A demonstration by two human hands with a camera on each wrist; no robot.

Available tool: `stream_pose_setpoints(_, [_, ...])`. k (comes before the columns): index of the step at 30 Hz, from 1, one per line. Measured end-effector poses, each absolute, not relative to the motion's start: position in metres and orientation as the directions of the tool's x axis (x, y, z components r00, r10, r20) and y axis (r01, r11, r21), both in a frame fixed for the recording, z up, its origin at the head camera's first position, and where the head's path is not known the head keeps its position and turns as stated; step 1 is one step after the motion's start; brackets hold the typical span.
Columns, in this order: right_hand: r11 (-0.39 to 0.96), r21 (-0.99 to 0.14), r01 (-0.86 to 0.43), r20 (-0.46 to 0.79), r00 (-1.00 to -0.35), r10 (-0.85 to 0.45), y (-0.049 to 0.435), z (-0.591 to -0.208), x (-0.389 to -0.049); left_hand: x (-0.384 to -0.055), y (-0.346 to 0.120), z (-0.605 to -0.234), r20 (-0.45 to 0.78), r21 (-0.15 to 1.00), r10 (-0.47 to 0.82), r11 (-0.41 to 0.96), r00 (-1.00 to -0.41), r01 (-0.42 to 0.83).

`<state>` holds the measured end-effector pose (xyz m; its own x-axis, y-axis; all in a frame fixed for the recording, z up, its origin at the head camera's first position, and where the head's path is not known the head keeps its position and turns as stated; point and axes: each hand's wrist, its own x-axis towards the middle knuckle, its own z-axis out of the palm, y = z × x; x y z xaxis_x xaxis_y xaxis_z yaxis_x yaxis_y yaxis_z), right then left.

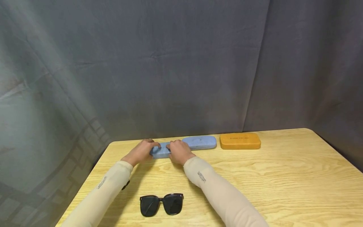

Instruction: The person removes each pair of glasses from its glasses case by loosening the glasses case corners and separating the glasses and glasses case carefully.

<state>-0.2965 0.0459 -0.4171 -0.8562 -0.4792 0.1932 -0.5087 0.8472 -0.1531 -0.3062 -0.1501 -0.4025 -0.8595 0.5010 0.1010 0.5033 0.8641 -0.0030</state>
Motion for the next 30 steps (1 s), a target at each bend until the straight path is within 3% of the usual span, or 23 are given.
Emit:
stream_pose_setpoints(19, [0.864,-0.162,-0.476,0.137,-0.878,-0.458,0.0461,-0.4162,-0.2988,-0.3061,-0.1484,-0.4010,0.109,0.001,0.501,0.864,-0.858,0.504])
stream_pose_setpoints(30, [0.838,-0.183,-0.514,0.110,-0.858,-0.502,0.0487,-0.4167,-0.2970,-0.3038,-0.1507,-0.4004,0.092,0.011,0.472,0.880,-0.877,0.475])
